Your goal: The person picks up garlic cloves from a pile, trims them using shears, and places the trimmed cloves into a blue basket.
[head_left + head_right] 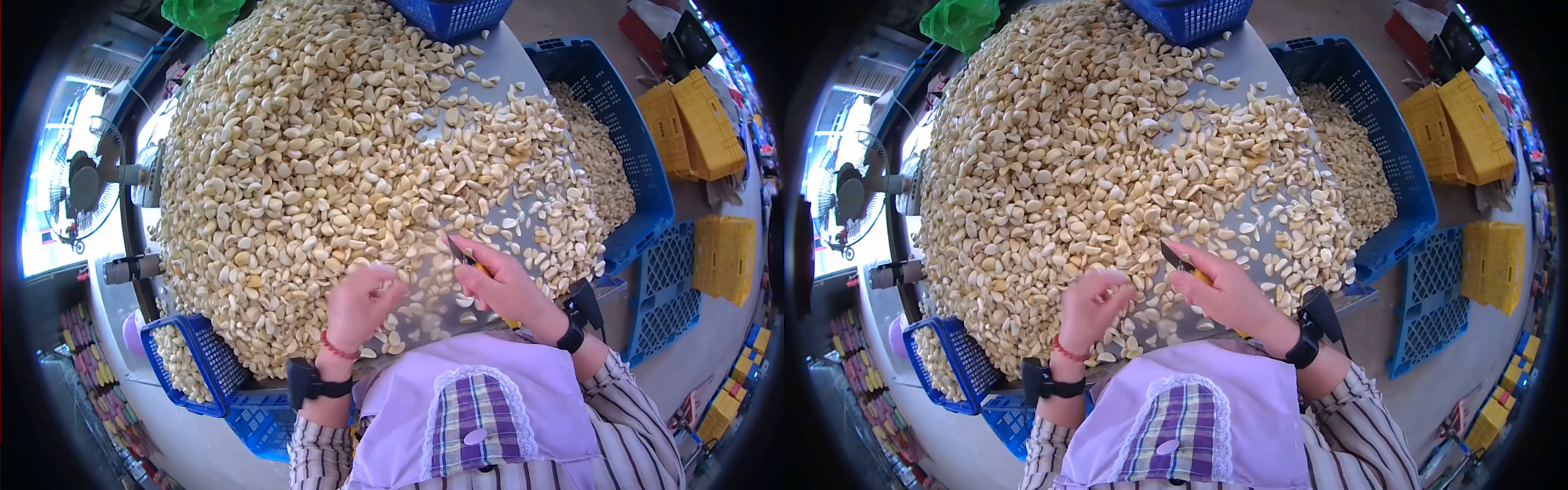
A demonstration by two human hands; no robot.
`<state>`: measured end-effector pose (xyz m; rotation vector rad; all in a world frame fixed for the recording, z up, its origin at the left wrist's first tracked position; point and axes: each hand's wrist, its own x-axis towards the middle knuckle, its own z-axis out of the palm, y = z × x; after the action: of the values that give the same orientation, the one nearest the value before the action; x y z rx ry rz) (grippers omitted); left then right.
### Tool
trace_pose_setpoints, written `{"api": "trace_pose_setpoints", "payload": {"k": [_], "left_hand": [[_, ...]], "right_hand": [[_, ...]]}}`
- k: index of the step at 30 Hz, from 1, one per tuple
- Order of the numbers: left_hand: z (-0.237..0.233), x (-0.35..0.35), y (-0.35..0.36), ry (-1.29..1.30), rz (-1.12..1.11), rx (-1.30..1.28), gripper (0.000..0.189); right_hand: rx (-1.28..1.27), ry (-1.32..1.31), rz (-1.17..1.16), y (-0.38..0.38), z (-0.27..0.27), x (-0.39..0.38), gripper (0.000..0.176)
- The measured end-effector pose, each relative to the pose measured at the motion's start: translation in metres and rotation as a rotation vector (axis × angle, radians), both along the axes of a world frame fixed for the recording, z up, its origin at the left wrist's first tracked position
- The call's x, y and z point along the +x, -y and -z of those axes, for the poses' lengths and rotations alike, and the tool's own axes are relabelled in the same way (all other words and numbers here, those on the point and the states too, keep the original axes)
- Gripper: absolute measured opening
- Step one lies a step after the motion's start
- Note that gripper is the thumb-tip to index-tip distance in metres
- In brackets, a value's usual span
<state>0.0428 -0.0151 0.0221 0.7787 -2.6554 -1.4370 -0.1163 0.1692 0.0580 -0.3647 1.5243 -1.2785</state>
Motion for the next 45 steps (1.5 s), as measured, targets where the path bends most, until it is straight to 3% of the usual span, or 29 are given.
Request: {"api": "trace_pose_setpoints", "payload": {"k": [1, 3, 7, 9, 11, 12, 13, 15, 19, 22, 26, 28, 30, 31, 33, 34, 35, 37, 38, 40, 43, 44, 45], "left_hand": [[0.003, -0.01, 0.001, -0.001, -0.005, 0.001, 0.02], [0.013, -0.029, 0.008, -0.079, -0.125, -0.464, 0.022], [0.032, -0.05, 0.004, 0.119, 0.005, -0.6, 0.025], [0.025, -0.048, 0.006, 0.078, 0.04, -0.567, 0.02], [0.02, -0.043, 0.01, 0.174, -0.02, -0.112, 0.016], [0.034, -0.033, 0.014, 0.071, -0.054, 0.208, 0.012], [0.027, -0.031, 0.01, 0.078, -0.054, 0.211, 0.012], [0.006, -0.031, 0.004, -0.094, -0.38, 0.913, 0.016], [0.009, -0.022, -0.016, -0.346, -0.432, 1.145, 0.018], [-0.004, -0.025, -0.028, -0.297, -0.432, 1.136, 0.016], [-0.004, -0.026, -0.039, -0.313, -0.42, 1.076, 0.013], [-0.004, -0.023, -0.04, -0.326, -0.422, 1.014, 0.011], [-0.011, -0.02, -0.038, -0.378, -0.394, 1.166, 0.006], [-0.011, -0.022, -0.036, -0.376, -0.392, 1.165, 0.006], [-0.012, -0.031, -0.03, -0.68, -0.141, 1.676, 0.006], [-0.018, -0.037, -0.027, -0.621, -0.228, 1.505, 0.01], [-0.01, -0.043, -0.02, -0.622, -0.229, 1.506, 0.01], [0.02, -0.054, -0.002, -0.368, -0.379, 0.81, 0.017], [0.033, -0.064, 0.002, -0.368, -0.384, 0.809, 0.017], [0.048, -0.085, 0.007, -0.09, -0.032, -0.176, 0.023], [0.042, -0.091, 0.006, 0.033, -0.032, -0.1, 0.027], [0.046, -0.087, 0.009, -0.09, -0.021, 0.149, 0.022], [0.044, -0.08, 0.012, -0.089, -0.012, 0.152, 0.022]], "right_hand": [[0.025, 0.029, -0.001, 0.001, -0.001, 0.0, 0.054], [0.023, 0.044, 0.019, 0.003, 0.0, 0.0, 0.054], [0.02, -0.024, 0.017, 0.0, -0.002, -0.003, 0.053], [0.031, -0.044, 0.038, -0.007, 0.001, -0.005, 0.051], [0.04, -0.058, 0.059, -0.01, 0.005, -0.007, 0.048], [0.042, -0.048, 0.074, -0.012, 0.007, -0.008, 0.05], [0.045, -0.035, 0.087, -0.013, 0.009, -0.007, 0.051], [0.023, -0.078, 0.035, -0.01, 0.005, -0.005, 0.052], [-0.074, -0.137, -0.116, 0.0, -0.001, 0.002, 0.057], [-0.131, -0.33, -0.241, 0.0, 0.012, 0.006, 0.06], [-0.255, -0.37, -0.151, 0.006, 0.013, 0.013, 0.061], [-0.184, -0.319, -0.215, 0.005, -0.001, 0.006, 0.06], [-0.116, -0.266, -0.278, 0.004, 0.0, 0.005, 0.059], [-0.108, -0.247, -0.17, 0.004, 0.01, 0.007, 0.055], [-0.1, -0.232, -0.053, 0.001, 0.015, 0.005, 0.052], [-0.062, -0.076, 0.088, 0.0, 0.012, -0.002, 0.049], [-0.023, 0.083, 0.225, -0.002, 0.01, -0.006, 0.046], [-0.075, 0.094, 0.259, -0.005, 0.017, -0.01, 0.044], [-0.112, 0.124, 0.281, -0.006, 0.017, -0.011, 0.045], [-0.154, 0.145, 0.302, -0.005, 0.017, -0.013, 0.046], [-0.149, 0.103, 0.295, -0.007, 0.014, -0.014, 0.047], [-0.145, 0.091, 0.284, -0.01, 0.013, -0.015, 0.047], [-0.14, 0.079, 0.271, -0.013, 0.012, -0.016, 0.047]]}}
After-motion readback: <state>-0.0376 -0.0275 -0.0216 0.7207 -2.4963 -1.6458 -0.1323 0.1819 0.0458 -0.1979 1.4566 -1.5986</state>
